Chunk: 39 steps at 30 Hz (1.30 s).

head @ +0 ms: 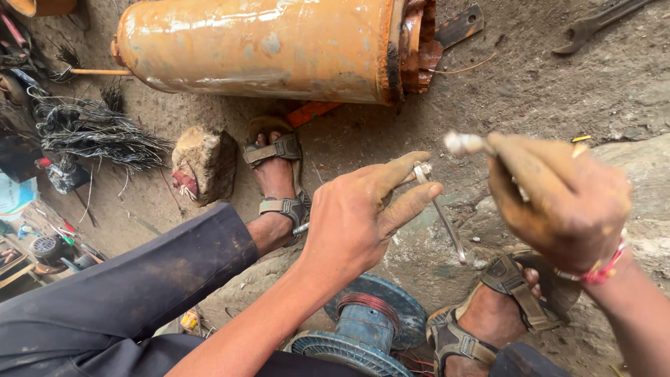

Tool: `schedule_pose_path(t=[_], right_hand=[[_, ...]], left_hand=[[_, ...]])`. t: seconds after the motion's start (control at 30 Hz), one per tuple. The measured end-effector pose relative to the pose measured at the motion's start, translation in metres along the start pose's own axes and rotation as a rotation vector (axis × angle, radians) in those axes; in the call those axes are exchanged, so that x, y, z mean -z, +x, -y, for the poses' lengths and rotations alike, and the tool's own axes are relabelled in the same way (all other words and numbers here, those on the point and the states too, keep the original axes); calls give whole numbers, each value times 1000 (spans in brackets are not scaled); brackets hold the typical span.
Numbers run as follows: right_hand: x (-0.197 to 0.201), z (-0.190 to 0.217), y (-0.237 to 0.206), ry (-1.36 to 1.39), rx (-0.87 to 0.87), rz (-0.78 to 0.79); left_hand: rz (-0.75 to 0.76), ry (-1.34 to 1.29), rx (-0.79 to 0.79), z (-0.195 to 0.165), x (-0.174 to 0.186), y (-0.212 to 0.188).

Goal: The person sits on the ground of a workshop and assembles a small metal fitting onto a threaded rod protruding from a rusty cylindrical tank. They thread a nut and fitting by hand, then use combination wrenches to tighten the nut against the fitting, repositioning the parts and picking up different wrenches as they work.

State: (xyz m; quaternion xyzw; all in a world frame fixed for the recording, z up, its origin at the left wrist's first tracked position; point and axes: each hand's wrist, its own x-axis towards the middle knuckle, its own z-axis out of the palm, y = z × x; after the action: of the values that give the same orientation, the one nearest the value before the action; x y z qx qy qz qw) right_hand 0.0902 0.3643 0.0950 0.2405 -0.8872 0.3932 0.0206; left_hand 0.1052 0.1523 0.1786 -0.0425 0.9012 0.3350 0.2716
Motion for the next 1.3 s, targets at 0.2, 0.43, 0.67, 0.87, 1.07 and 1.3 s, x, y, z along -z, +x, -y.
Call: schedule_pose_path(t=[0.2, 0.43, 0.67, 0.87, 1.07, 1.3], right_hand=[[2, 11, -13, -33, -45, -32], [-8, 14, -18, -38, 6, -55], [-9, 18, -19, -60, 21, -35], [-18, 17, -27, -32, 73, -49], [-26, 10, -43, 124, 32, 41], [-5, 10, -32, 642, -304, 258]], left_hand=[[54, -63, 74, -4, 4, 4], [123, -183, 94, -8, 7, 6], [219, -337, 146, -7, 10, 5], [226, -392, 200, -5, 10, 6], [168, -355, 160, -6, 10, 4], [132, -301, 224, -6, 8, 5]])
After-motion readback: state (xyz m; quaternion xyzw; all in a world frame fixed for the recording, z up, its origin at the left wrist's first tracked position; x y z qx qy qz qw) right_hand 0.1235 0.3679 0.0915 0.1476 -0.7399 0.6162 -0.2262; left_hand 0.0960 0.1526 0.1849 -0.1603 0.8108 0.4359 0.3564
